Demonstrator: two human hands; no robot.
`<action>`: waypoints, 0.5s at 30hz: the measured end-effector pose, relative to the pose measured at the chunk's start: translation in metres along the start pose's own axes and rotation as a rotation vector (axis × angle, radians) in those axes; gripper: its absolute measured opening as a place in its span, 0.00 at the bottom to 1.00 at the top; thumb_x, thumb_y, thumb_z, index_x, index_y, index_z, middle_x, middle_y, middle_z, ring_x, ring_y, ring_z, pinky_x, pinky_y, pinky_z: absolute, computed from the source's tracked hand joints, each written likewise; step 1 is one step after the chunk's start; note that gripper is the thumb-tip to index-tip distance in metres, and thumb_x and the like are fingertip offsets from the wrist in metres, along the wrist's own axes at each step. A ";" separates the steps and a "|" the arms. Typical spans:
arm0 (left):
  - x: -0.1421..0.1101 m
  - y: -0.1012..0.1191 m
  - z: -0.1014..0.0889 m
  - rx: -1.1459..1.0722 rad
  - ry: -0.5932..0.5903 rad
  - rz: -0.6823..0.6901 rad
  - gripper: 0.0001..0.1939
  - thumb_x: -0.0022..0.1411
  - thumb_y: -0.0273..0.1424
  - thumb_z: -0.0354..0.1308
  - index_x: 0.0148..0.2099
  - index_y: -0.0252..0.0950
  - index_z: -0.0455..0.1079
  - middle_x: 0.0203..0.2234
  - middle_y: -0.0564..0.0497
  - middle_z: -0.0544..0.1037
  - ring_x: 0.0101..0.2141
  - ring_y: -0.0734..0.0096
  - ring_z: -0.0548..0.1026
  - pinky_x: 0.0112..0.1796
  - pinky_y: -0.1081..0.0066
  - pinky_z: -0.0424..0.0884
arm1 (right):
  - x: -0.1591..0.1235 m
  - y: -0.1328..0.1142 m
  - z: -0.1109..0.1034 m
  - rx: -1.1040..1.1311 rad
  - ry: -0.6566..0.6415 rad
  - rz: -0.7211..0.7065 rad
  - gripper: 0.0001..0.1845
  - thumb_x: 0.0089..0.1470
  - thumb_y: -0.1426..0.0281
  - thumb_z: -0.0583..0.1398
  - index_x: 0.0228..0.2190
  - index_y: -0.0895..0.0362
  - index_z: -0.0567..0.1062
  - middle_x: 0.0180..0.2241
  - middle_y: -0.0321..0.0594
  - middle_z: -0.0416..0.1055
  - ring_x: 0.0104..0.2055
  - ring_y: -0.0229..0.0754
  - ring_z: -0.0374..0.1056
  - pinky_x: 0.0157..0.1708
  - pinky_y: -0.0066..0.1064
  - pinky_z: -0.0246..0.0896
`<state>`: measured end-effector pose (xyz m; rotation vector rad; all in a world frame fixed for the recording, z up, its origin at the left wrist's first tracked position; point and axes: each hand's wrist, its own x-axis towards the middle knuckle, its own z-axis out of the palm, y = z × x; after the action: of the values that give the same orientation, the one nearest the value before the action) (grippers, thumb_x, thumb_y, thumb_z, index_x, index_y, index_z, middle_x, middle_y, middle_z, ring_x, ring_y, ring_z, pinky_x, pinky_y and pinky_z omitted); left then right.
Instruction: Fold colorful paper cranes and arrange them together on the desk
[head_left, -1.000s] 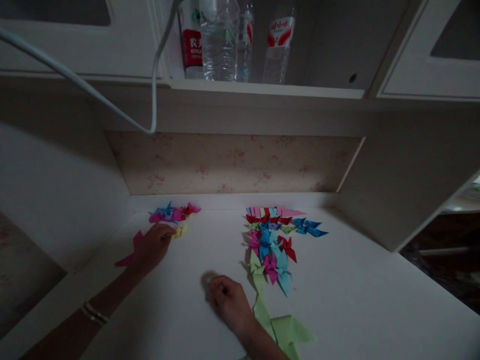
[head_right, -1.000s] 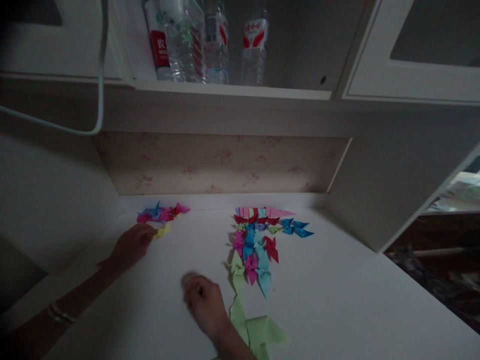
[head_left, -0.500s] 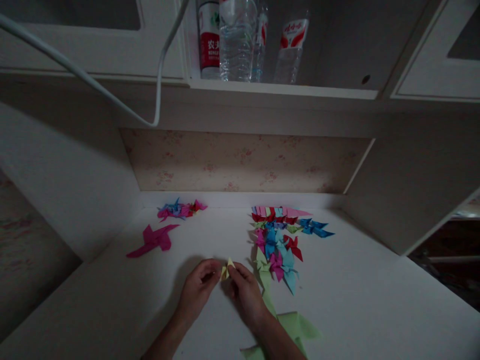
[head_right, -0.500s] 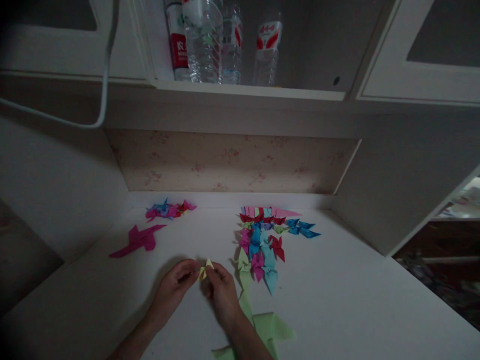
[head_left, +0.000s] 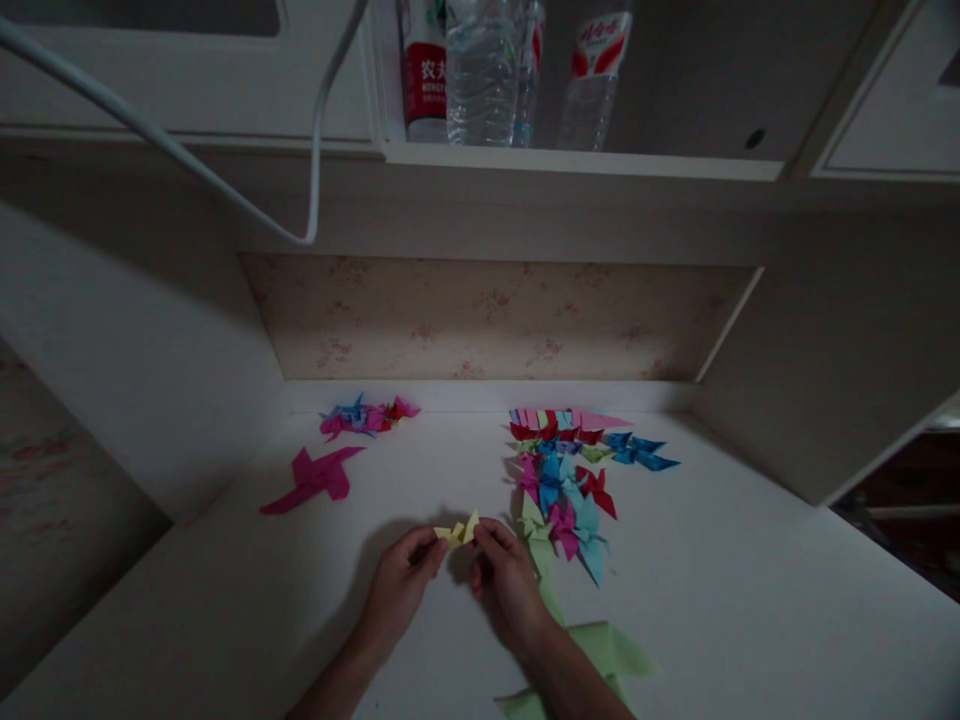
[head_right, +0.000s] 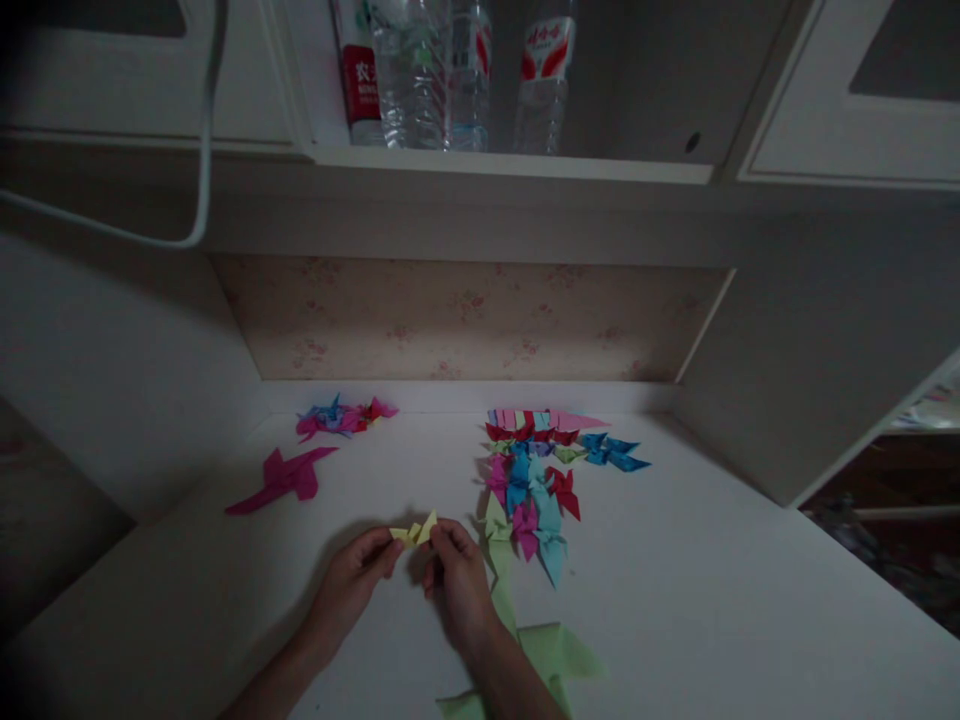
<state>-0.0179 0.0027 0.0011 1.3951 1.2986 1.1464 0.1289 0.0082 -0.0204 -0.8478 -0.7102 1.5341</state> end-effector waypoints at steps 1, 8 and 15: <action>0.001 -0.001 0.000 0.007 0.010 -0.002 0.15 0.58 0.42 0.57 0.35 0.34 0.73 0.20 0.56 0.67 0.24 0.73 0.65 0.25 0.76 0.60 | 0.000 0.000 0.000 -0.016 -0.007 -0.004 0.15 0.49 0.59 0.64 0.30 0.58 0.71 0.22 0.30 0.67 0.13 0.27 0.56 0.11 0.20 0.47; 0.001 -0.002 -0.001 -0.005 0.046 -0.042 0.17 0.56 0.44 0.57 0.37 0.34 0.73 0.20 0.56 0.69 0.23 0.73 0.65 0.25 0.76 0.61 | -0.004 -0.003 0.003 -0.084 -0.011 -0.025 0.16 0.49 0.58 0.64 0.27 0.58 0.70 0.21 0.29 0.66 0.13 0.27 0.56 0.11 0.21 0.46; -0.001 0.006 0.000 -0.024 0.066 -0.057 0.19 0.54 0.46 0.58 0.36 0.34 0.74 0.18 0.57 0.68 0.21 0.74 0.65 0.23 0.77 0.61 | -0.004 -0.006 0.005 -0.062 -0.001 -0.002 0.18 0.46 0.57 0.65 0.27 0.58 0.70 0.21 0.29 0.66 0.13 0.28 0.56 0.11 0.21 0.46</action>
<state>-0.0166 0.0014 0.0066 1.3044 1.3576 1.1749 0.1282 0.0050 -0.0126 -0.8928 -0.7623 1.5170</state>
